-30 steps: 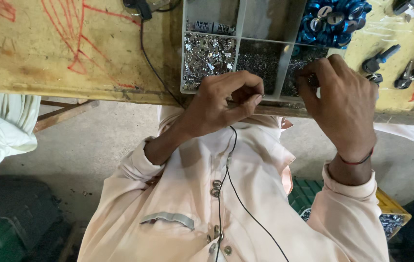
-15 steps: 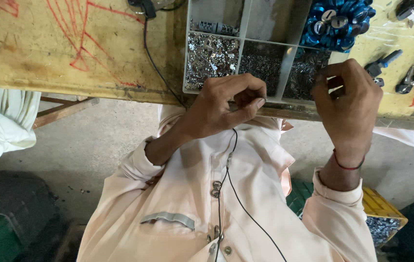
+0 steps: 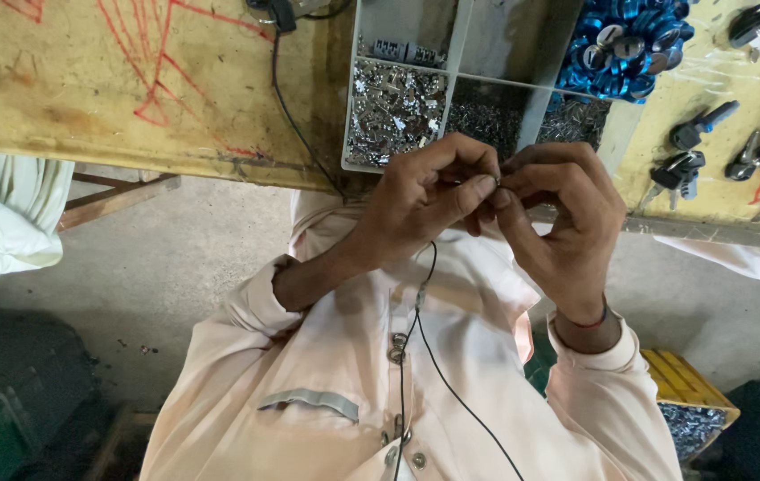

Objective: The person sits at a workshop bench assembling small lock components by hand. They pick small metal pins and blue plastic parts from a compartment tray, fit the parts together between their fingers, and place finished assemblies back into the tray compartments.

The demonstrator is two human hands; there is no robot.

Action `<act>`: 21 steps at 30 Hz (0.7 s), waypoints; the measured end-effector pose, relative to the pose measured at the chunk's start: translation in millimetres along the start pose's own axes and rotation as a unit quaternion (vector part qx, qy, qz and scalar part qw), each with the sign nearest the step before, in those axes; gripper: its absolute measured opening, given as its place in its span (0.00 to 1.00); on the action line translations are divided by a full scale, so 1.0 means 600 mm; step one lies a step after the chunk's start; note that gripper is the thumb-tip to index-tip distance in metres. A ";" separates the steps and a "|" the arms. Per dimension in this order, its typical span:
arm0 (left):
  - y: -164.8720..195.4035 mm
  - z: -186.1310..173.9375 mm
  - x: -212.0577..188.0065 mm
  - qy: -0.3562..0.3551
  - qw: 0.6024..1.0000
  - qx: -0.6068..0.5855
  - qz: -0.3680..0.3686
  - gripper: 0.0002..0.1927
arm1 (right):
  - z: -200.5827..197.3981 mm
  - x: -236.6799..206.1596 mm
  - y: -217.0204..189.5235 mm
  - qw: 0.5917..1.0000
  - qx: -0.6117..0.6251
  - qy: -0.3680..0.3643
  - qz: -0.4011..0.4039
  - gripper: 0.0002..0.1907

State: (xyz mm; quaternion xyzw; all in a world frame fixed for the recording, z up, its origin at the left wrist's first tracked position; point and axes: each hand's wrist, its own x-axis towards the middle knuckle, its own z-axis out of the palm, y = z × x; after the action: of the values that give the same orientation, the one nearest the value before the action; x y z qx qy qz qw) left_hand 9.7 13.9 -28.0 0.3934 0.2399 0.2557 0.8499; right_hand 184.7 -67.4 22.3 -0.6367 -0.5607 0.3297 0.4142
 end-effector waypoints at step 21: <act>0.004 -0.012 -0.006 -0.008 0.991 0.115 0.075 0.08 | 0.007 -0.010 0.005 0.999 0.020 0.008 0.043 0.07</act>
State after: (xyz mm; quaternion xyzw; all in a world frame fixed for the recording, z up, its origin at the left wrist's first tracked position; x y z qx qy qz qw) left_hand 2.2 17.0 -29.4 0.5074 0.2304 0.2861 0.7795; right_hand 181.5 -73.0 17.8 -0.6547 -0.5226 0.3529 0.4168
